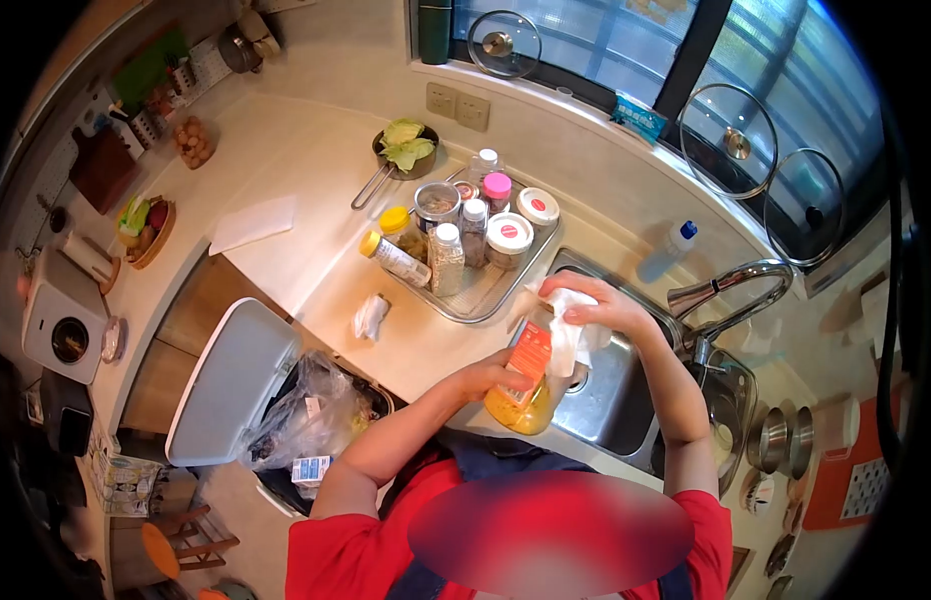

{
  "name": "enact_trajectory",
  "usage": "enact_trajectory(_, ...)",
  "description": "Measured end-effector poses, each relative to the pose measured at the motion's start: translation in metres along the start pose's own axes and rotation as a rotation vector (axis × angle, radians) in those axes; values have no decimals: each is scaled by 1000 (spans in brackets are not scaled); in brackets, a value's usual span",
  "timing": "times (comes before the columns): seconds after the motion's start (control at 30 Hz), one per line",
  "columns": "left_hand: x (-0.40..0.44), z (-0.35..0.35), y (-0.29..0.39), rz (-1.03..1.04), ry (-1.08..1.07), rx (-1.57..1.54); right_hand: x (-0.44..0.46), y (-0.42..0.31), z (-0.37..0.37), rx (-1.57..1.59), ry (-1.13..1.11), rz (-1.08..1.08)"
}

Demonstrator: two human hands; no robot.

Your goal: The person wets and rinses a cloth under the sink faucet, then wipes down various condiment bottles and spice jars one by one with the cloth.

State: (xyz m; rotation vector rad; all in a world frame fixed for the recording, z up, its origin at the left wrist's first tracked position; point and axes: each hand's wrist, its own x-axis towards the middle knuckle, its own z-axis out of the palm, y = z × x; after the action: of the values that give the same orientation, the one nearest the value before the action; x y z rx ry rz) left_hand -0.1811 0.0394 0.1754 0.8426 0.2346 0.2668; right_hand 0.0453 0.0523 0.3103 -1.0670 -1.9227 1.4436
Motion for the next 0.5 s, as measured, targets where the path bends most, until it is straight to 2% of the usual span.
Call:
enact_trajectory(0.03,2,7,9,-7,-5,2,2,-1,-2,-77,14,-9)
enact_trajectory(0.1,9,21,22,138,122,220,5,-1,-5,-152,76,4)
enact_trajectory(0.13,14,19,23,128,115,217,6,-3,-5,-77,120,123)
enact_trajectory(0.2,25,10,16,213,280,483,13,-3,-1,-213,246,248)
enact_trajectory(0.23,29,3,11,192,385,692,18,-2,0,-214,245,249)
enact_trajectory(0.27,34,-4,6,151,490,897,23,4,2,-328,288,353)
enact_trajectory(0.3,31,14,21,112,628,1071,27,10,3,-444,331,457)
enact_trajectory(0.33,30,25,29,71,764,1243,29,21,1,-444,334,458)
enact_trajectory(0.4,34,20,21,94,794,1244,34,36,-4,-459,411,397)
enact_trajectory(0.43,33,15,17,163,726,1308,30,35,-7,-461,416,393)
enact_trajectory(0.5,29,0,24,239,660,1369,16,27,-15,-284,388,234)
